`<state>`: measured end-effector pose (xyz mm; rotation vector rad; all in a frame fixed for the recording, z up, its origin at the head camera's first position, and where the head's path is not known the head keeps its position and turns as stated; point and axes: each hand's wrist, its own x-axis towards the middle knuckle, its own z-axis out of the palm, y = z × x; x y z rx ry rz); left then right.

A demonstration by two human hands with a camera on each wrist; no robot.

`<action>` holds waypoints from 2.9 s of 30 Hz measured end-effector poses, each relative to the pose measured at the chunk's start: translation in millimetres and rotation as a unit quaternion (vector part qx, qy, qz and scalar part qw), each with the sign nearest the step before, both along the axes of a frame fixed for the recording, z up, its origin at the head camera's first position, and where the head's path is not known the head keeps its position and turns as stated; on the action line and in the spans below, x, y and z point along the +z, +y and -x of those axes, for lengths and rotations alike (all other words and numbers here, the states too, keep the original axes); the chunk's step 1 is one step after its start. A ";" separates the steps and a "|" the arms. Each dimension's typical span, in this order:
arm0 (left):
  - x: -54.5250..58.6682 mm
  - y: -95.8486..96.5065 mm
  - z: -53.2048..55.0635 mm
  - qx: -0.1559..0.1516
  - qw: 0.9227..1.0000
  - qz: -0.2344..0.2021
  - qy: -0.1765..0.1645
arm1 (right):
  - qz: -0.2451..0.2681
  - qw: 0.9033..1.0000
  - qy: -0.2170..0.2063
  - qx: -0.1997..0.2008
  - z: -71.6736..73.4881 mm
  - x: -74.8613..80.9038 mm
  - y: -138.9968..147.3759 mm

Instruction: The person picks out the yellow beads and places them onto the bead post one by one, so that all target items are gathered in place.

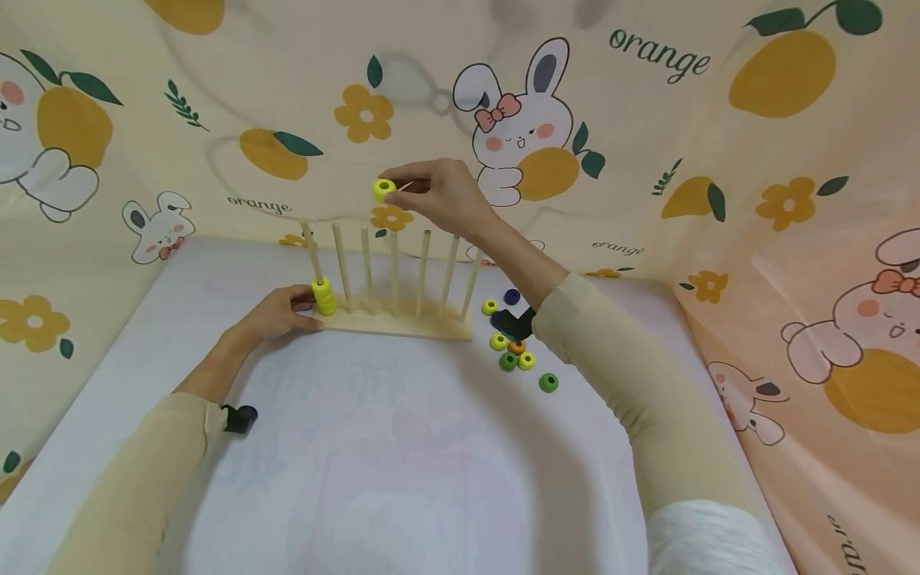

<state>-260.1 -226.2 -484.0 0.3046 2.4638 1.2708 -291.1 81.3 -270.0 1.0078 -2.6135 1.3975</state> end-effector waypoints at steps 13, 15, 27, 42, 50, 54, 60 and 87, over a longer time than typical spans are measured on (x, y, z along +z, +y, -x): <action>-2.2 -0.8 -0.2 -0.002 1.000 -0.003 -0.002 | -0.027 0.999 -0.023 0.010 2.8 -2.9 -40.9; -2.2 -0.8 -0.3 -0.003 1.000 -0.004 -0.003 | -0.031 0.999 -0.022 0.009 3.4 -4.4 -45.7; 0.9 -0.7 -1.5 -0.006 1.000 -0.013 -0.008 | -0.037 0.998 -0.045 0.033 1.8 -11.9 -73.5; -0.2 -1.0 1.2 -0.007 1.000 -0.019 -0.006 | -0.087 0.995 -0.011 0.037 3.2 -20.1 -94.0; 0.5 -1.3 1.0 -0.004 1.000 -0.017 -0.008 | -0.090 0.995 -0.020 0.042 2.7 -21.7 -94.9; -0.9 -2.2 1.6 -0.004 1.000 -0.015 -0.008 | -0.108 0.993 -0.030 0.045 2.7 -23.2 -96.3; -2.3 -3.5 1.8 -0.004 1.000 -0.014 -0.012 | -0.139 0.988 -0.032 0.051 4.3 -25.2 -98.7; -0.8 -1.5 -0.3 -0.002 1.000 -0.014 -0.006 | -0.028 0.998 -0.036 0.043 3.7 -23.6 -86.9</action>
